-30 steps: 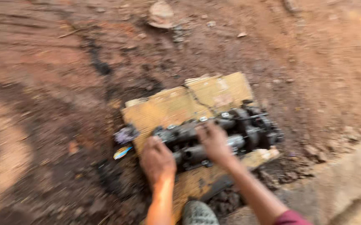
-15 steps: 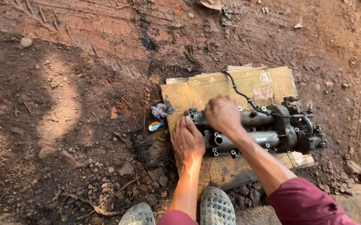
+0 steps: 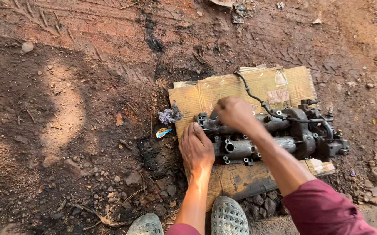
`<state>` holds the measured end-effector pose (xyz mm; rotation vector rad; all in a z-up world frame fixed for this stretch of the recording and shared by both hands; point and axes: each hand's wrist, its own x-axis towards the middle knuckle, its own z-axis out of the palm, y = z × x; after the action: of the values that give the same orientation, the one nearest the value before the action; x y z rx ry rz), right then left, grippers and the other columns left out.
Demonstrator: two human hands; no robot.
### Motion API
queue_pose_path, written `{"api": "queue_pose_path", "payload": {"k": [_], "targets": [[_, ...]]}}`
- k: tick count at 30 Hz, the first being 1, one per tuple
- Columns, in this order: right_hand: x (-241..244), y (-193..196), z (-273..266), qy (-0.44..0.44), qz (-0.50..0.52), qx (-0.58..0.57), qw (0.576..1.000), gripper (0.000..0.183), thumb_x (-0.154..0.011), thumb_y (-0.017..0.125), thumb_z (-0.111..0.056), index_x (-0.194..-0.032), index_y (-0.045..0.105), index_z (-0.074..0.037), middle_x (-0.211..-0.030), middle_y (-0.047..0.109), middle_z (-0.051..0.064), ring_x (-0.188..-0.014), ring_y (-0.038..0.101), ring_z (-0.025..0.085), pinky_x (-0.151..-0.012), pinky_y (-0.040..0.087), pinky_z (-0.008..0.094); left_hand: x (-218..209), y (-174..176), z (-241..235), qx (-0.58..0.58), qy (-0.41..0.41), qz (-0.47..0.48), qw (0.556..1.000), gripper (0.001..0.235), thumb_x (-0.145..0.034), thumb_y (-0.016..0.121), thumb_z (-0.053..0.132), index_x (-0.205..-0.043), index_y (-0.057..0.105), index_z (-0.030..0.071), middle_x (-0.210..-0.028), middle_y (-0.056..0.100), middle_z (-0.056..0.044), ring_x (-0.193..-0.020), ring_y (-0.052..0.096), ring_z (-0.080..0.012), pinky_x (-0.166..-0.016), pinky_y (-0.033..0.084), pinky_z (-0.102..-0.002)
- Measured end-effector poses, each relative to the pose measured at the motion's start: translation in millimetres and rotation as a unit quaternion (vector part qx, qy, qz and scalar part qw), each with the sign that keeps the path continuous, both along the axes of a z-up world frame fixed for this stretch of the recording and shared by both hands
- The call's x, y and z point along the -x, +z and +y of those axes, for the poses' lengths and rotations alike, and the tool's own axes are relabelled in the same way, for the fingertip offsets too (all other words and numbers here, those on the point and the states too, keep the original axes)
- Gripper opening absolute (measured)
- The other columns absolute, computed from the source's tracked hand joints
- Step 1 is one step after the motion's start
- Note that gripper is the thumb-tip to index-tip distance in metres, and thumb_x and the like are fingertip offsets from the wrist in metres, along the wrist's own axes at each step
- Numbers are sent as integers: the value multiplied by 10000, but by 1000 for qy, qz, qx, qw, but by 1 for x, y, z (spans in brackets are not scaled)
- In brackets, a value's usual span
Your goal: The person scrubs a dirty metal engine manifold resting on a piece of cardboard using a wire brush. They hold the part steady with one hand while vigorously scrubbing the surface with the other, focusing on removing grime from the exterior and openings.
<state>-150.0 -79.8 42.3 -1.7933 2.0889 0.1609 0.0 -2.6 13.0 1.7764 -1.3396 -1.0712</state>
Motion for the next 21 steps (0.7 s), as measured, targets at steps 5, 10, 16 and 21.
{"api": "queue_pose_path", "payload": {"k": [5, 10, 16, 21], "targets": [[13, 30, 29, 139, -124, 54, 981, 260, -964, 641, -261, -1058, 759, -49, -979, 745, 183, -882, 715, 346, -807, 566, 454, 4, 0, 2, 15, 18, -3, 1000, 541, -1098, 304, 345, -1181, 665, -49, -1248, 668, -230, -1190, 591, -415, -1054, 414, -515], [-8, 41, 53, 270, -58, 143, 951, 290, -814, 696, -80, -1091, 728, -3, -991, 697, 117, -967, 635, 319, -858, 522, 422, 4, -3, 2, 25, 16, -9, 1000, 538, -1096, 309, 338, -1197, 662, -56, -1243, 671, -224, -1192, 589, -414, -1051, 413, -509], [-6, 45, 35, 299, -39, 106, 947, 272, -855, 679, -102, -1117, 708, -35, -1013, 674, 79, -1018, 600, 291, -899, 475, 417, 3, 2, 1, 19, 13, -4, 1000, 511, -1093, 330, 322, -1193, 661, -54, -1235, 676, -216, -1189, 594, -407, -1056, 416, -500], [-2, 47, 36, 316, -47, 133, 938, 304, -816, 659, -98, -1110, 711, -34, -1038, 682, 73, -1080, 603, 281, -960, 463, 423, 1, 3, 5, -5, -30, -1, 1000, 516, -1102, 299, 318, -1173, 654, -49, -1260, 668, -220, -1219, 586, -400, -1088, 424, -484]]}}
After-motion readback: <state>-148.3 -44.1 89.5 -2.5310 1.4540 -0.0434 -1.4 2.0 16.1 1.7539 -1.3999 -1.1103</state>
